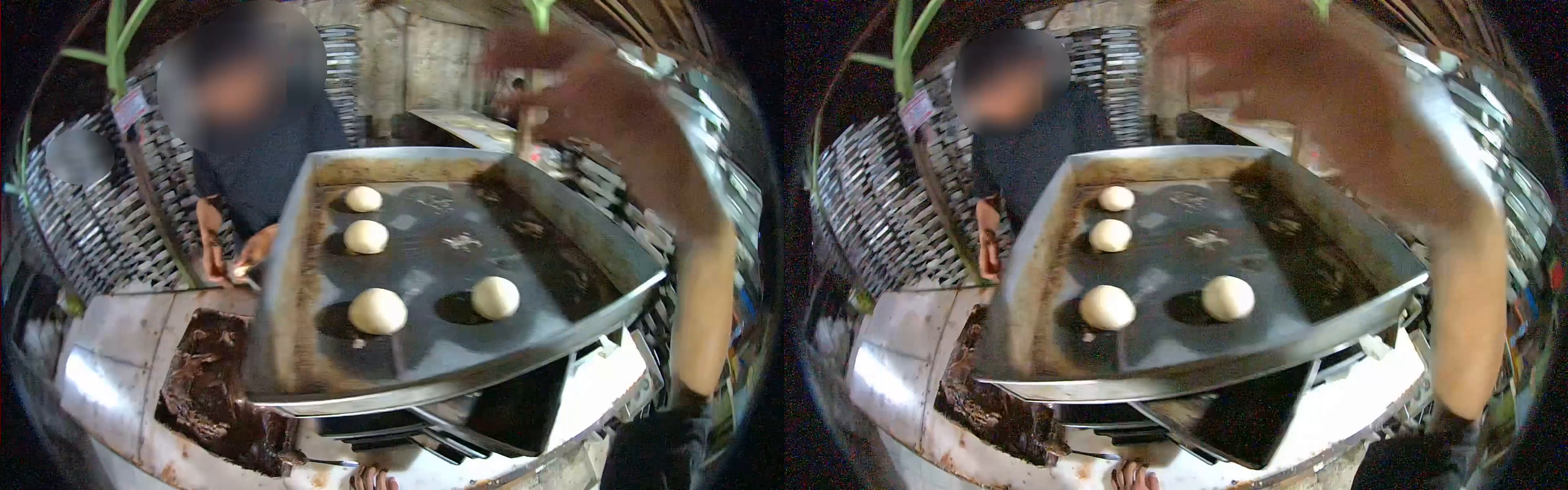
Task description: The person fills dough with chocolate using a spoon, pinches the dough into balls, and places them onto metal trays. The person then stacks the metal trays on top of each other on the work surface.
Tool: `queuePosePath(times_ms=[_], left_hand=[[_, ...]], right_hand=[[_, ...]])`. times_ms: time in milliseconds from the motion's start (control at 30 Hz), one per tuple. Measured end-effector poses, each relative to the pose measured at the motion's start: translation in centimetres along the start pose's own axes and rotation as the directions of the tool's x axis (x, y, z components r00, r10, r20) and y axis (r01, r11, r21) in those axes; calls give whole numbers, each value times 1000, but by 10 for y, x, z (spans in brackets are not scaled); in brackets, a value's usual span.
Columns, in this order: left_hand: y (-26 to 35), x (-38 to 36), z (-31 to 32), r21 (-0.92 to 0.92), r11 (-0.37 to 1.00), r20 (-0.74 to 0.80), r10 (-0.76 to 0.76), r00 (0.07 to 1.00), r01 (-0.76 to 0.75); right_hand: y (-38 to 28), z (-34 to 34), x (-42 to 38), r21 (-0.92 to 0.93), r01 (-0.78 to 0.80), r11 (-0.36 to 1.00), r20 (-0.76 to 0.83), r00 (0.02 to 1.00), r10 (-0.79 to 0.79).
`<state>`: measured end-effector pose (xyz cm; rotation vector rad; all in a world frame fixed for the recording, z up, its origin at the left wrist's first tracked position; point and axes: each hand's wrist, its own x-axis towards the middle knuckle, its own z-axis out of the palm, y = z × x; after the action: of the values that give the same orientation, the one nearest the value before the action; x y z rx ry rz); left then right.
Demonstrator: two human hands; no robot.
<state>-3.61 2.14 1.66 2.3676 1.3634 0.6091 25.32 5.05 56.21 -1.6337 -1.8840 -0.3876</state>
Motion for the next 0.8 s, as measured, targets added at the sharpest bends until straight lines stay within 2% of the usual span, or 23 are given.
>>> queuePosePath(times_ms=[33,67,133,200,233,267,300,333,367,400,467,500,533,600,667,733,767,800], left_hand=[[-4,-1,8,38,997,-103,71,992,-67],[-5,1,8,63,996,-51,72,996,-68],[-23,-2,28,-17,966,-284,244,927,-259],[-26,-1,18,36,973,-93,229,969,-227],[-14,1,11,117,973,-95,208,973,-197],[-2,1,6,197,967,-110,182,977,-158],[2,1,7,204,970,-146,166,975,-134],[6,2,8,212,972,-190,143,971,-101],[11,3,7,237,965,-228,166,960,-110],[8,1,12,229,973,-181,69,981,-26],[5,10,30,102,993,-263,-29,964,57],[10,5,40,117,990,-280,-46,959,81],[16,1,45,70,992,-294,-78,953,103],[34,-2,46,37,989,-346,-120,930,142],[71,-24,49,-274,953,-177,-179,968,126],[116,-36,44,-283,952,-143,-165,976,119],[142,-38,41,-319,943,-101,-136,985,98],[167,-41,36,-333,937,-112,-150,982,106]], right_hand=[[8,-20,-24,196,21,980,-196,980,18],[14,-40,-52,367,66,928,-379,922,84],[89,-61,-120,264,-139,954,-525,809,263],[151,-54,-192,48,-545,837,-537,692,482],[203,-43,-230,147,-656,740,-455,620,640],[241,-25,-263,218,-777,591,-361,499,788],[351,3,-334,-438,-600,669,-330,800,501],[369,24,-363,-319,-723,613,-128,674,728],[440,54,-415,-706,-379,599,262,646,717],[457,80,-435,-801,-209,561,380,545,747],[471,86,-460,-765,-189,615,451,524,722],[479,88,-470,-722,-437,536,258,549,795],[487,92,-477,-605,-660,445,68,514,855],[513,107,-479,-535,-766,356,-95,473,876],[515,113,-471,-448,-875,184,-202,299,933],[533,110,-482,-263,-928,263,-207,320,924],[539,102,-481,52,-978,200,-85,196,977],[483,78,-458,321,-850,418,-179,379,908]])
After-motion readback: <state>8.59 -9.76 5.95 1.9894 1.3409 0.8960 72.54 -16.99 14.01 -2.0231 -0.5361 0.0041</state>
